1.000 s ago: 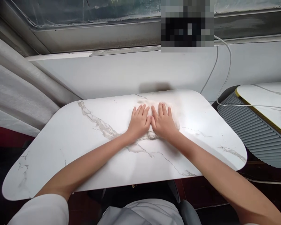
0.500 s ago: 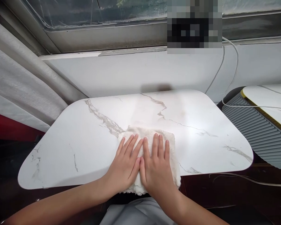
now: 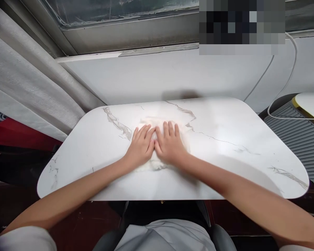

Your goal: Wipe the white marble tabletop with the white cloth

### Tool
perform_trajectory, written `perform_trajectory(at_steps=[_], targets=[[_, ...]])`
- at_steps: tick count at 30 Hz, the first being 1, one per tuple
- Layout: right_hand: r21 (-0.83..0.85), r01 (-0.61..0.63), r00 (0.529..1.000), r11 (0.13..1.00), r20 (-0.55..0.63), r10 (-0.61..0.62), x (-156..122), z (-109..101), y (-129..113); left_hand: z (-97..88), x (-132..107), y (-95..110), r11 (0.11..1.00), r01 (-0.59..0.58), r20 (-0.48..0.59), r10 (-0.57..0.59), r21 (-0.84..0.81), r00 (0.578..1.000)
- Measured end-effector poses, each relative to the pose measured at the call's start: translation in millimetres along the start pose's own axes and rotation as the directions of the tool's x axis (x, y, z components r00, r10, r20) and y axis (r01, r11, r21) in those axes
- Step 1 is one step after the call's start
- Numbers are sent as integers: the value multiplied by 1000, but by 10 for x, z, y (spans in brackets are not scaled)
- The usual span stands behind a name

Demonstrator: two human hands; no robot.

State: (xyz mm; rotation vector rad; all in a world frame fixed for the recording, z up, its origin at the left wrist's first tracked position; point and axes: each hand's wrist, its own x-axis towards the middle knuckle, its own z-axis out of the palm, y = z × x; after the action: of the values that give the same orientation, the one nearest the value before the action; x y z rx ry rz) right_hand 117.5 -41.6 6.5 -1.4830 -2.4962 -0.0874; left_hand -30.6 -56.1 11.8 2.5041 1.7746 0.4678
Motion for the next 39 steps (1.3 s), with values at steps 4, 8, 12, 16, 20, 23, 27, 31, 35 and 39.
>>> perform_trajectory(at_steps=[4,8,12,16,20,23,27,31,35,39], targets=[[51,-26,1000,998,-9,26,476,99,432,143,561,-61,998,60,-52,-62,-37,997],[103,-28,998,994,-53,33,881,203,777,254,1058,-133,996,65,-97,-70,-57,993],[109,-80,988,991,-126,94,1187,303,925,313,1429,-248,995,42,-129,-55,-95,990],[69,-131,981,989,-134,140,1416,346,921,349,1670,-406,992,38,-163,-58,-124,985],[62,-172,972,983,-149,180,1573,365,858,356,1791,-560,994,16,-162,-34,-111,986],[69,-199,965,978,-161,208,1640,382,811,341,1812,-628,995,11,-149,-26,-101,989],[73,-210,960,975,-173,220,1678,395,722,307,1769,-694,996,27,-143,-40,-91,989],[72,-187,968,980,-156,196,1708,401,540,254,1658,-827,996,45,-140,-56,-81,989],[99,-153,979,983,-121,164,1705,407,320,186,1472,-948,993,98,-150,-106,-64,983],[164,-131,986,978,-86,146,1561,382,165,123,1215,-939,990,138,-132,-140,-26,981]])
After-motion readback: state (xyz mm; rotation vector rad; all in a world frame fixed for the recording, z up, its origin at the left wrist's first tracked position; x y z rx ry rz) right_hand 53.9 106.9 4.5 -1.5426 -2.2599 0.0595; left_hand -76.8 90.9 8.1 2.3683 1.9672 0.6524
